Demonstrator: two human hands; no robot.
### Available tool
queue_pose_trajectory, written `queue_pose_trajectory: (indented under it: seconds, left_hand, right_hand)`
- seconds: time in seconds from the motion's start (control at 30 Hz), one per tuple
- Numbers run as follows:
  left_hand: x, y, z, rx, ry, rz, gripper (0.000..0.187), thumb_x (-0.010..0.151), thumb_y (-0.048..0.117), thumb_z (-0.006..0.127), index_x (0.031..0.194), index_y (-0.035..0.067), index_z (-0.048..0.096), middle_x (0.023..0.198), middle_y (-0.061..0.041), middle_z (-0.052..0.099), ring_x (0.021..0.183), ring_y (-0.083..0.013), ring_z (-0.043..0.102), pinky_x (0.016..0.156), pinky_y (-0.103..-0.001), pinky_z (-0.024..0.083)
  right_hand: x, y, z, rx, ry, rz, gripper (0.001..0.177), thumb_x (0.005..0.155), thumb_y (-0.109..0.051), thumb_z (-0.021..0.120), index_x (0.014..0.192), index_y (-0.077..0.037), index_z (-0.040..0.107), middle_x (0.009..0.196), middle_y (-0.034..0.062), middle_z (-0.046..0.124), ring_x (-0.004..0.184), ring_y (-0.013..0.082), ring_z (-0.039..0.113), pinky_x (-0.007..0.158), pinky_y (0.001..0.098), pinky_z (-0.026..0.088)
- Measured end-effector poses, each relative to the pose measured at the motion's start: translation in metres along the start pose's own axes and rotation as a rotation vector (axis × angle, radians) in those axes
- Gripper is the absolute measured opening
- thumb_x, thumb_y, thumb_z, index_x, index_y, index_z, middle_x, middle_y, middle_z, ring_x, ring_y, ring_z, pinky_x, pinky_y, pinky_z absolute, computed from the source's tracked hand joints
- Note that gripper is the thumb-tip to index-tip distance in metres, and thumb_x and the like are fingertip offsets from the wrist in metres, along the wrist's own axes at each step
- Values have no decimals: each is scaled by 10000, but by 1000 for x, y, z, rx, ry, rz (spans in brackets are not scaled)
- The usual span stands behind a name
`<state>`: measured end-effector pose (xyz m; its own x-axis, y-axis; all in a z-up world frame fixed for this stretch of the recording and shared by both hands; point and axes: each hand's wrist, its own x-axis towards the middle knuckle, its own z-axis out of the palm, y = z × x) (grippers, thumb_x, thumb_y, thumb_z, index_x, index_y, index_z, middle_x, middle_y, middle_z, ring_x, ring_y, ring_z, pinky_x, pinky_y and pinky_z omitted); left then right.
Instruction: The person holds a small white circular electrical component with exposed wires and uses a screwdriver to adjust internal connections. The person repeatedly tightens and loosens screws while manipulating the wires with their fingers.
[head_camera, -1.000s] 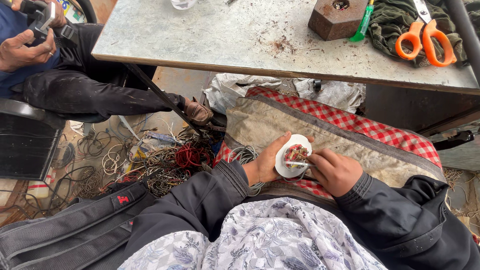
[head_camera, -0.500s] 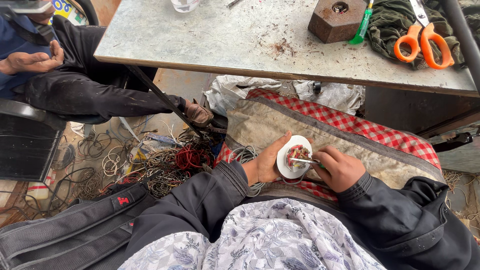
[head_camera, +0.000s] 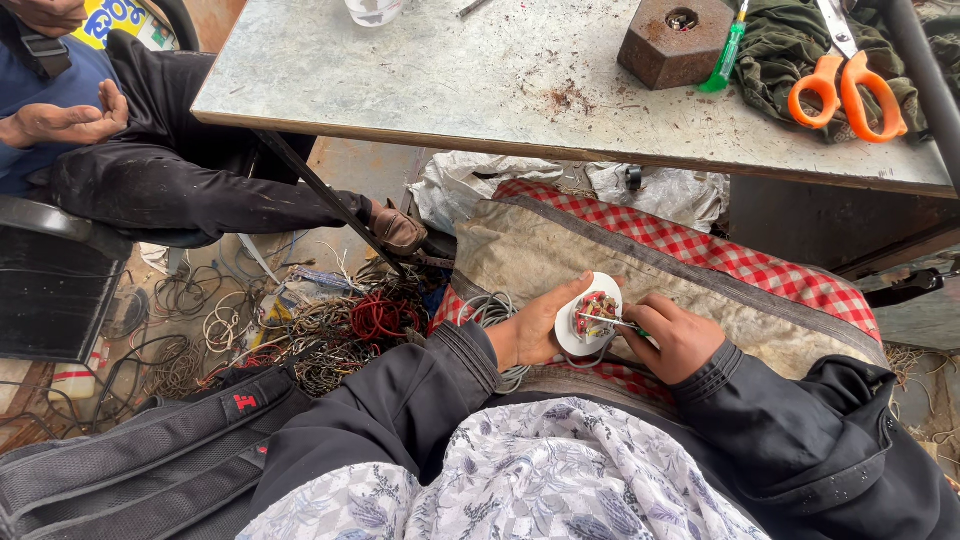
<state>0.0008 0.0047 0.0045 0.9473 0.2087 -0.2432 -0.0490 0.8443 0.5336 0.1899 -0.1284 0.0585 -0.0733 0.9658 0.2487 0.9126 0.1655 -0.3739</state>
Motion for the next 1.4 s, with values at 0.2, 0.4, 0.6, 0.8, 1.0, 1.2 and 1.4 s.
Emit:
queue_pose_trajectory:
  seconds: [0.2, 0.4, 0.6, 0.8, 1.0, 1.2, 1.4]
  left_hand:
    - [-1, 1, 3, 47, 18, -5, 646, 1096, 558, 404, 1568, 119, 418, 1352, -91, 614, 1199, -174, 632, 1006, -378, 562]
    - [-1, 1, 3, 47, 32, -6, 641, 1094, 557, 408, 1556, 114, 432, 1350, -96, 617, 1203, -182, 630, 1009, -386, 559]
    - [3, -3, -3, -20, 20, -13, 615, 1102, 551, 419, 1545, 125, 454, 1323, -85, 628, 1171, -189, 640, 987, -401, 558]
    - [3, -5, -4, -90, 5, -7, 624, 1110, 565, 421, 1541, 116, 466, 1295, -89, 635, 1141, -199, 649, 966, -414, 561]
    - [-4, 4, 3, -87, 39, 183, 789, 1032, 671, 466, 1560, 86, 424, 1318, -130, 631, 1202, -247, 631, 1009, -426, 555]
    - [-12, 16, 15, -94, 109, 279, 828, 958, 740, 464, 1580, 199, 391, 1281, -87, 597, 1210, -250, 618, 986, -468, 562]
    - [-11, 16, 16, -63, 96, 240, 814, 996, 712, 467, 1590, 158, 402, 1308, -91, 601, 1211, -215, 614, 1019, -457, 558]
  right_hand:
    - [0, 1, 1, 15, -9, -10, 279, 864, -268, 746, 1103, -127, 715, 955, 57, 665, 730, 274, 707, 591, 374, 573]
    - [-1, 3, 2, 6, -18, -1, 277, 862, -264, 747, 1103, -131, 714, 958, 55, 667, 729, 272, 709, 591, 373, 575]
    - [-2, 6, 4, -42, -13, -53, 300, 854, -230, 743, 1131, -127, 691, 984, 50, 654, 765, 266, 713, 613, 375, 579]
    - [-1, 5, -1, -67, -23, -63, 324, 836, -185, 753, 1146, -123, 682, 1046, 58, 660, 826, 262, 719, 652, 371, 579]
    - [-5, 11, 1, 282, 45, 119, 370, 858, -166, 766, 1195, -79, 641, 1035, 117, 696, 879, 275, 721, 740, 358, 571]
    - [-8, 19, 6, 588, -24, 184, 348, 895, -69, 673, 1236, -42, 612, 1044, 91, 723, 916, 186, 738, 783, 334, 583]
    - [-8, 25, 12, 788, -209, 515, 360, 958, -152, 659, 1308, -80, 613, 740, 74, 641, 570, 133, 586, 528, 319, 491]
